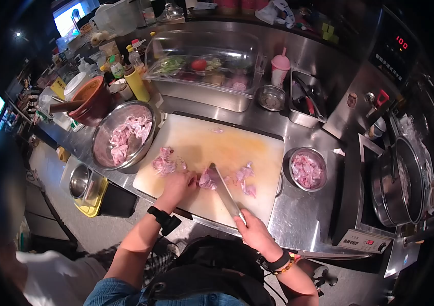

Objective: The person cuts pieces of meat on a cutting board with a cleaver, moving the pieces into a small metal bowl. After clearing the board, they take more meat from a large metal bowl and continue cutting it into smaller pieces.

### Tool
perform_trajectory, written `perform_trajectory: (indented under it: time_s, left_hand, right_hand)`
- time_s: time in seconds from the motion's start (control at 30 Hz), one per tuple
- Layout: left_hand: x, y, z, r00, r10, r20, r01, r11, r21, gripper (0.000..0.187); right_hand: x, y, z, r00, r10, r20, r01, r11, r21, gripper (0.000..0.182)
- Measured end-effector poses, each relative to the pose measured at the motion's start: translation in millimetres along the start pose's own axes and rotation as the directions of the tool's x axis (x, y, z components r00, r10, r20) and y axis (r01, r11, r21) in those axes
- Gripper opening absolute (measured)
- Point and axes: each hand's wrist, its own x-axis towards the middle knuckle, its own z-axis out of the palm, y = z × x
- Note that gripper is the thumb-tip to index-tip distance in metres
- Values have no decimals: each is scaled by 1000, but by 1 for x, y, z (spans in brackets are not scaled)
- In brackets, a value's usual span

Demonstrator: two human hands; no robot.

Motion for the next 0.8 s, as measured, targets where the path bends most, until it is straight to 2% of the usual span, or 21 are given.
perform_trajectory:
  time_s: [0.03,0.1,0.17,0.27,0.37,0.47,0.57,0.7,0.8]
  left_hand:
    - [-1,3,1,1000,-11,0,11,1000,-26,18]
    - [-12,-5,-14,999,-47,4,47,992,-116,17]
    - [-20,3,-17,995,-97,-5,91,948,-306,17]
    - [-27,2,-20,943,-334,4,315,883,-349,20]
    - [-28,-2,-5,937,-345,-56,275,827,-491,22]
    - [-22,30,-10,973,-171,-155,126,957,-263,22]
    - [-9,40,10,958,-271,-97,253,952,-172,23]
    - [-4,42,15,929,-344,-137,270,882,-387,20]
    - [0,33,-2,897,-432,-92,298,745,-596,21]
  right_hand:
    - [2,10,-1,995,-76,-58,75,997,-24,39]
    - [6,9,5,988,-128,-84,129,992,5,36]
    - [-1,9,-8,998,-57,-41,60,997,56,36]
    - [2,17,-13,997,-46,-65,58,980,191,32]
    - [1,9,-19,990,-88,-111,115,955,272,30]
    - [1,-3,-23,985,-110,-131,146,942,303,29]
    - [2,-5,-21,983,-133,-127,167,935,314,28]
    - [-1,4,-22,984,-146,-104,172,932,320,26]
    - [0,14,-24,985,-125,-115,158,924,348,25]
